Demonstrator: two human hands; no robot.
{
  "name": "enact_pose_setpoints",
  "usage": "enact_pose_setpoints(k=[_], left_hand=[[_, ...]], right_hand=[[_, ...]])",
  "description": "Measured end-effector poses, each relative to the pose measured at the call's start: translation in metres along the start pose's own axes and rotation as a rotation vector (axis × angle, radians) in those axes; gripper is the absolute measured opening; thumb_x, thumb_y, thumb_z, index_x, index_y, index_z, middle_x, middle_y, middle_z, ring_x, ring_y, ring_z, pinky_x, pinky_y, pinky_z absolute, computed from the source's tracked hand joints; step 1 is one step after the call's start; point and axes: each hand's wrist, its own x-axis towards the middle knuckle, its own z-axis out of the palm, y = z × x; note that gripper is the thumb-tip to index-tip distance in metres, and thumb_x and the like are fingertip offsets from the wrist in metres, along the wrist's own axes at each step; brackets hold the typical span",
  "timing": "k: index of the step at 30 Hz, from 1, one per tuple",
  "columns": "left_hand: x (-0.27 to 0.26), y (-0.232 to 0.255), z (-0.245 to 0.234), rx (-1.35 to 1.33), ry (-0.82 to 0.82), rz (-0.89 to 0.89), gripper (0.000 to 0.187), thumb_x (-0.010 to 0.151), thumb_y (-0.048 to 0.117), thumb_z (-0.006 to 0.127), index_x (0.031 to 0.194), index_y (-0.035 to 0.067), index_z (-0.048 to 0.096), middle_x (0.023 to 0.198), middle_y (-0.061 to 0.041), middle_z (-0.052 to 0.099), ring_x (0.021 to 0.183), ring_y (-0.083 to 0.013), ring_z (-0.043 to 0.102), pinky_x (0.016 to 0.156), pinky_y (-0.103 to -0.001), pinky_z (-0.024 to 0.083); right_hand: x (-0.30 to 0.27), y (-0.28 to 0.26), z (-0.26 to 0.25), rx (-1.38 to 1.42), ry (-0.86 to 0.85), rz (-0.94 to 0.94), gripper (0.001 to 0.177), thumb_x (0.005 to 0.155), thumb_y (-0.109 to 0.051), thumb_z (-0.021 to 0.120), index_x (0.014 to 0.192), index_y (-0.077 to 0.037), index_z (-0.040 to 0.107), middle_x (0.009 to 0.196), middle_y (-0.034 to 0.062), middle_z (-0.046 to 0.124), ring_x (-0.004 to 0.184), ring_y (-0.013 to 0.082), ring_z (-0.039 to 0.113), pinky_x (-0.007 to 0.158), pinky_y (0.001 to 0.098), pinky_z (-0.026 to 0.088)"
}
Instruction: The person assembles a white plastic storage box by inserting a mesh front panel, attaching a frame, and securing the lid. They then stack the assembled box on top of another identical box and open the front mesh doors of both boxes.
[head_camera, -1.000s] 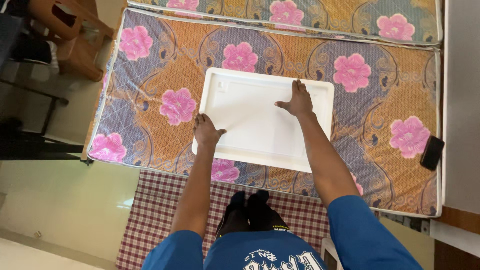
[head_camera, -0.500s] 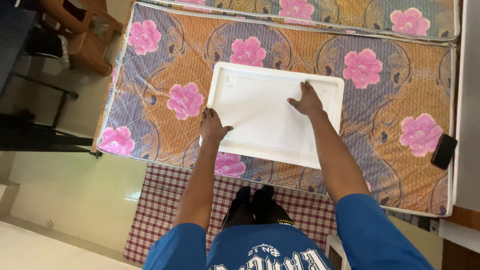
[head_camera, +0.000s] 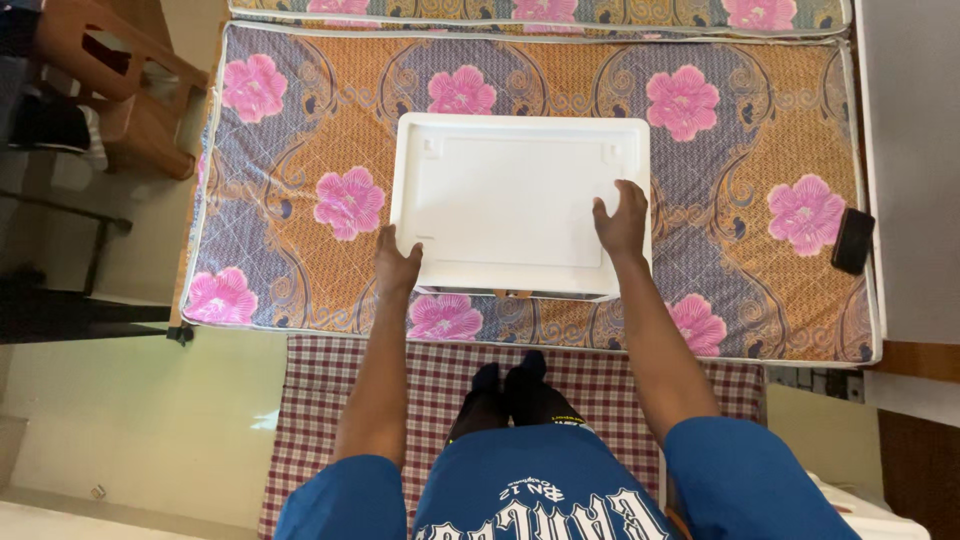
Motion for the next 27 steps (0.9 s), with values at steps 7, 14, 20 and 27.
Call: enact_pose_setpoints(k=[7, 14, 20, 27], left_hand=[[-0.005, -0.013, 0.000, -0.049, 0.073, 0.054, 0.062, 0.084, 0.017, 0.079, 0.137, -0.005, 0.057, 0.141, -0.027, 0.058, 0.133, -0.0424, 0.055, 0.112, -0.046, 0.045], [0.010, -0.036, 0.002, -0.151, 0.149, -0.208, 0.049, 0.084, 0.018, 0.079, 0.128, 0.002, 0.066, 0.121, -0.017, 0.072, 0.105, -0.0280, 0.070, 0.091, -0.040, 0.055], [0.013, -0.050, 0.006, -0.334, 0.108, -0.228, 0.035, 0.089, 0.014, 0.074, 0.121, 0.002, 0.071, 0.108, -0.010, 0.078, 0.093, -0.0184, 0.073, 0.085, -0.033, 0.057], [0.014, -0.045, 0.003, -0.312, 0.105, -0.295, 0.035, 0.089, 0.015, 0.075, 0.123, 0.006, 0.073, 0.105, -0.010, 0.078, 0.091, -0.0183, 0.073, 0.082, -0.033, 0.056]], right_hand=[[-0.025, 0.008, -0.045, 0.132, 0.112, 0.037, 0.034, 0.091, -0.004, 0.073, 0.123, 0.001, 0.064, 0.126, 0.0192, 0.065, 0.121, 0.0369, 0.061, 0.106, 0.0471, 0.050], [-0.044, 0.035, -0.046, 0.130, 0.134, 0.119, 0.036, 0.090, -0.004, 0.073, 0.125, 0.001, 0.063, 0.128, 0.0193, 0.065, 0.122, 0.0365, 0.062, 0.105, 0.0451, 0.050], [-0.052, 0.063, -0.032, 0.166, 0.032, 0.311, 0.054, 0.094, -0.021, 0.077, 0.136, 0.005, 0.056, 0.128, 0.0230, 0.060, 0.117, 0.0369, 0.059, 0.099, 0.0454, 0.048], [-0.060, 0.075, -0.026, 0.509, -0.139, 0.614, 0.048, 0.102, -0.027, 0.065, 0.146, -0.007, 0.059, 0.106, 0.0121, 0.070, 0.090, 0.0173, 0.060, 0.082, 0.0339, 0.050]])
